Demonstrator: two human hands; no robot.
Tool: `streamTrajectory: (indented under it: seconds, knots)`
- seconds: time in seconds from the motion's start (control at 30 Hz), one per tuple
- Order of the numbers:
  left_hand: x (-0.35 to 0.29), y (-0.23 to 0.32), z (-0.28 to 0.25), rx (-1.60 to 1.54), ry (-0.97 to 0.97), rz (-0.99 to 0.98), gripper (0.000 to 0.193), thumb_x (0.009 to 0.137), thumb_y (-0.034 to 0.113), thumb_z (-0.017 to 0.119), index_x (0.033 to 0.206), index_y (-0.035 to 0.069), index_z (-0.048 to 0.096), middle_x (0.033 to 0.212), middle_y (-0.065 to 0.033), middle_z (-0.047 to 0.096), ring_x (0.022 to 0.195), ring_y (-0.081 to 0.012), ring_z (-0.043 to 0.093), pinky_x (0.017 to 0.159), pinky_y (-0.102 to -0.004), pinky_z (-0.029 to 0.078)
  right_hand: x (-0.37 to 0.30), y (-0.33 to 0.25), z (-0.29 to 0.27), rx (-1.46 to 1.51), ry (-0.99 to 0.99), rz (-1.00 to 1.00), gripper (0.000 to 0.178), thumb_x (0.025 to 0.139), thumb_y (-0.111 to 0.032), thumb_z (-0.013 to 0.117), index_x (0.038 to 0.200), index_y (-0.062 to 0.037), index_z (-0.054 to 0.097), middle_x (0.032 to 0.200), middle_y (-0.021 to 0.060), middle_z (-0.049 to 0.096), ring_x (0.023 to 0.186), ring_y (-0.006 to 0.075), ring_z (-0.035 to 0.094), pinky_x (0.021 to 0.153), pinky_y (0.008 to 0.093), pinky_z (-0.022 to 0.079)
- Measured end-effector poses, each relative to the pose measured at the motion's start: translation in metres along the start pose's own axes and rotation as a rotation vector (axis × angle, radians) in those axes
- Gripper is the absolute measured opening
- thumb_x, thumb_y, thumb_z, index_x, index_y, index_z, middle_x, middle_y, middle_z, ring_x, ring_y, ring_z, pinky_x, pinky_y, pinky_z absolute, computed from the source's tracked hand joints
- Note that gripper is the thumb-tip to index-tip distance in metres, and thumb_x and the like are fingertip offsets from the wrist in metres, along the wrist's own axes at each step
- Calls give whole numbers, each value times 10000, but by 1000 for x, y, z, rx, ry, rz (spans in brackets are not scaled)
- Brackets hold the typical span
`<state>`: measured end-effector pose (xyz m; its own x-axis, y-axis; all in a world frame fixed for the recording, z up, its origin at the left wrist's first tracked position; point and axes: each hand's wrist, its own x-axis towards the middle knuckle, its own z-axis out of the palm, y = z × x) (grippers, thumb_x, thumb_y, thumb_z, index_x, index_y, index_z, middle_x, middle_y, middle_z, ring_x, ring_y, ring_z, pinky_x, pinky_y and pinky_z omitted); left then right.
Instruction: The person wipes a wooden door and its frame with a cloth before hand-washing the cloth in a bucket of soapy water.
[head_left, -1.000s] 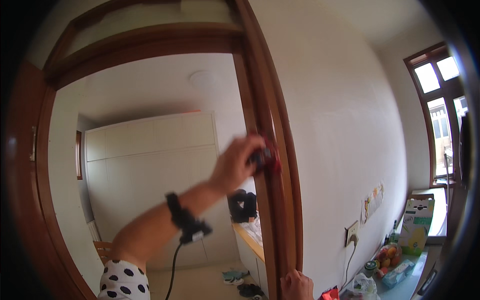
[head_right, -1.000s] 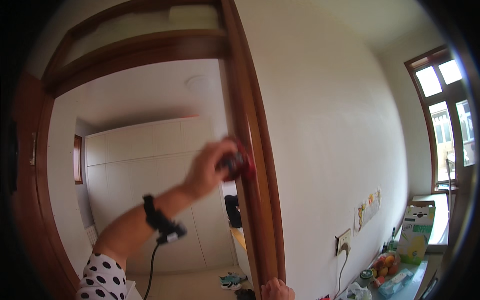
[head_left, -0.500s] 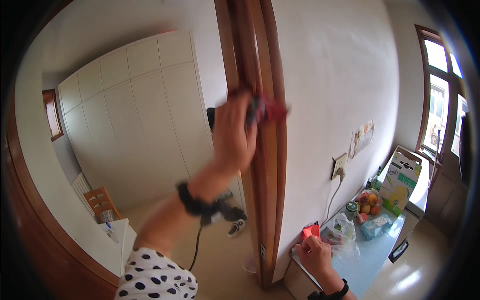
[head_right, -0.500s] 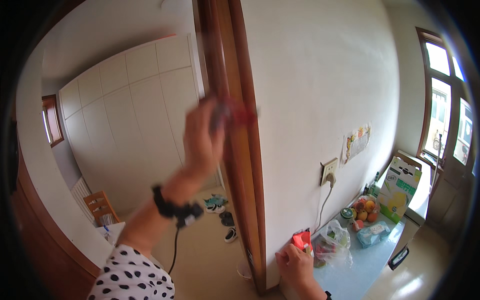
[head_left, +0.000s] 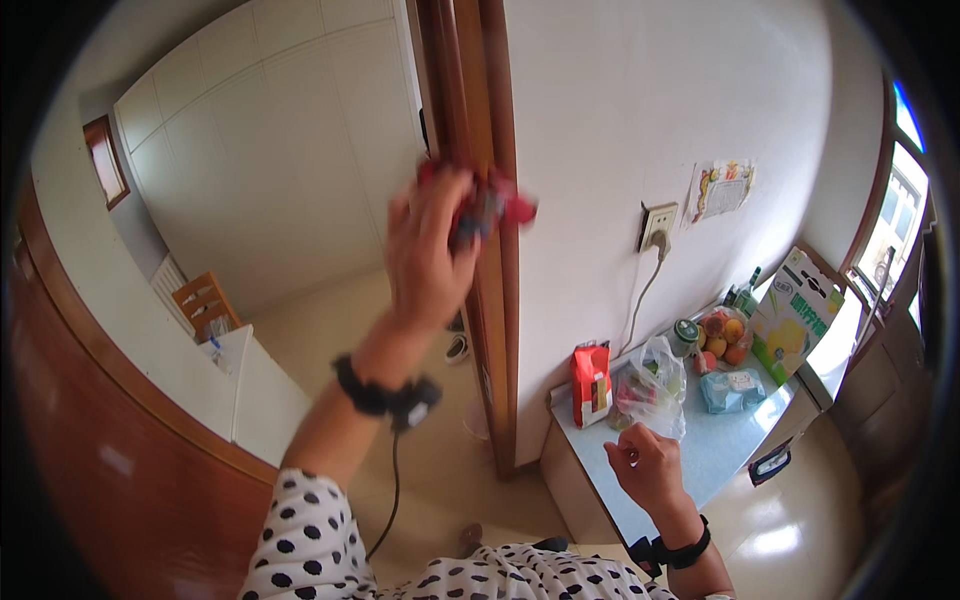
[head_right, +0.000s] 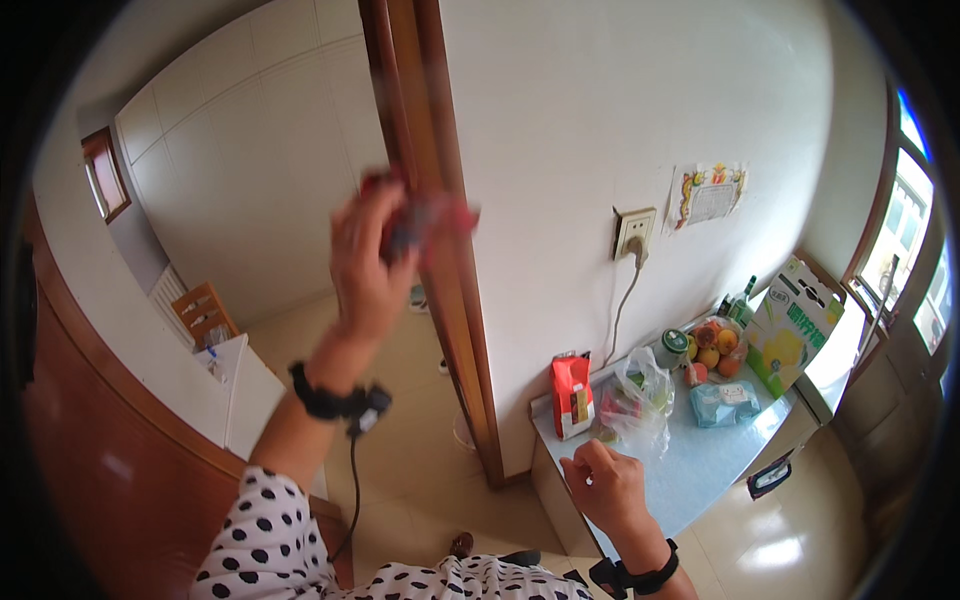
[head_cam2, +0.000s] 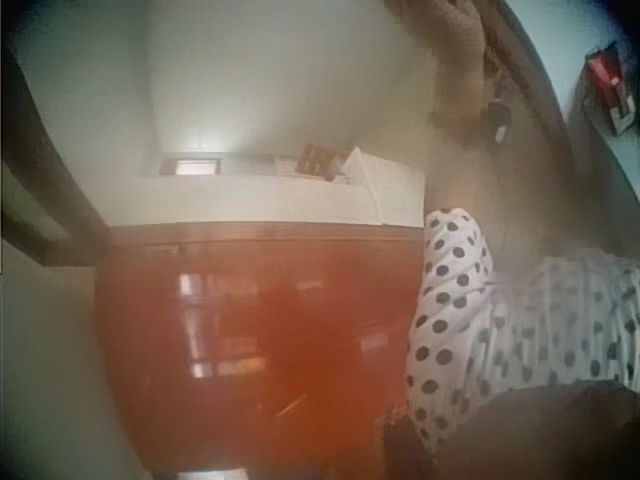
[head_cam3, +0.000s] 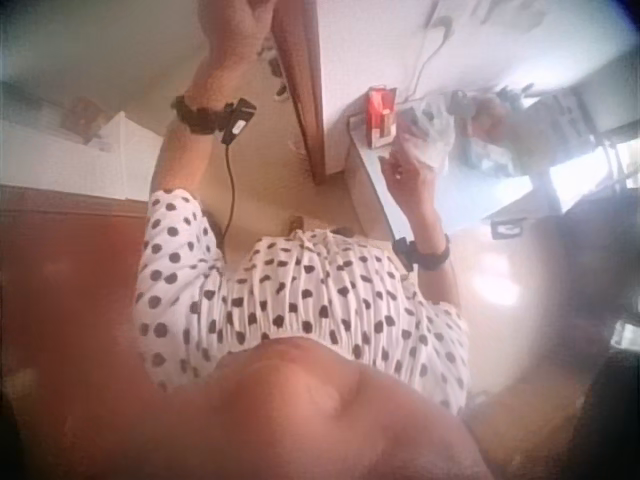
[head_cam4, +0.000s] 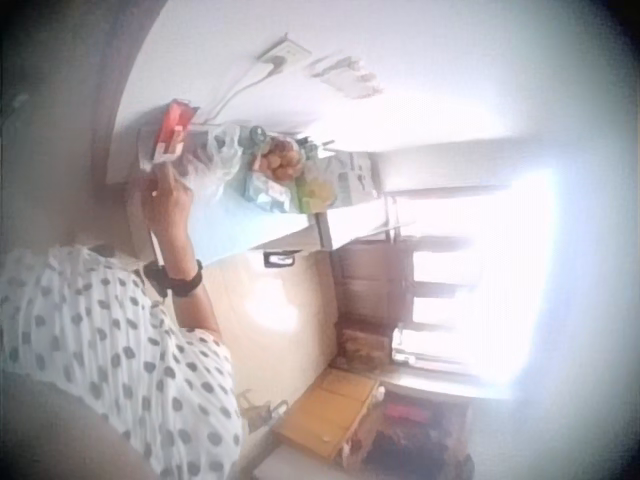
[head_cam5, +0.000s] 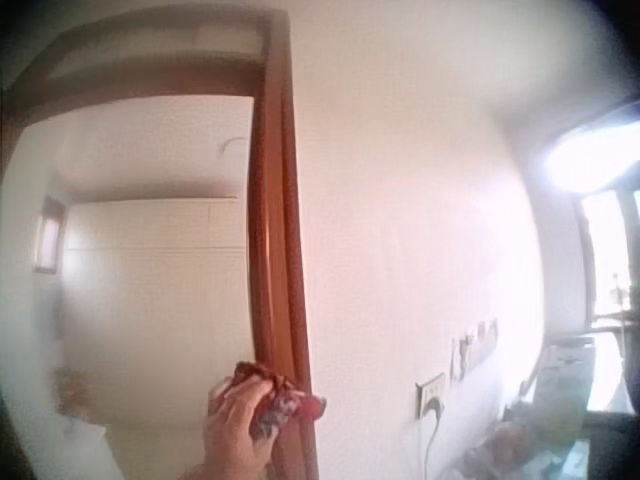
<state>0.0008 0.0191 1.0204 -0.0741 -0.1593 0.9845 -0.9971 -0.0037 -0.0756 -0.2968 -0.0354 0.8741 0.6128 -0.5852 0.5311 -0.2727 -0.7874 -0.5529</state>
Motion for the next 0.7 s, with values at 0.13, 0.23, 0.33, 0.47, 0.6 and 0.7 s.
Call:
streamTrajectory:
  seconds: [0.13,0.23,0.33,0.47,0.6,0.7]
  knots:
    - [29,-1,22,324,-93,116,504,667,48,674,1151,78,536,1145,-81,567,1045,-300,509,862,-398,402,-18,3,-3,69,-94,-36,223,707,-42,710,683,-44,488,570,70,550,479,180,576,460,263,454]
    - [-54,0,49,474,-187,154,403,763,121,598,1162,96,540,1222,-46,511,1076,-260,469,813,-404,422,-40,25,-8,71,-36,-28,237,705,-56,701,689,-74,465,549,41,527,445,178,544,430,272,417]
    - [-174,8,48,434,-388,187,359,790,157,557,1144,98,555,1193,-37,520,1063,-238,481,759,-399,445,-57,41,-13,79,-17,37,242,694,-39,706,691,-74,467,546,43,526,441,178,544,431,269,419]
    - [-249,30,27,336,-630,145,311,767,87,557,1077,82,584,1082,-48,568,1020,-244,504,724,-366,463,-70,47,-24,71,7,59,249,688,-25,710,679,-69,465,539,55,530,442,184,546,435,270,425]
    - [-198,43,20,83,-677,-124,269,742,12,539,989,93,604,1008,-51,586,904,-275,538,747,-386,479,-74,48,-35,39,28,94,240,699,-36,707,674,-65,470,533,63,535,442,191,546,436,268,425]
    - [-90,35,16,203,-440,-144,483,686,-56,570,1137,118,564,1176,-61,537,1092,-352,473,851,-424,461,-78,48,-31,46,-9,98,235,706,-43,706,672,-62,474,533,65,537,443,194,546,437,265,425]
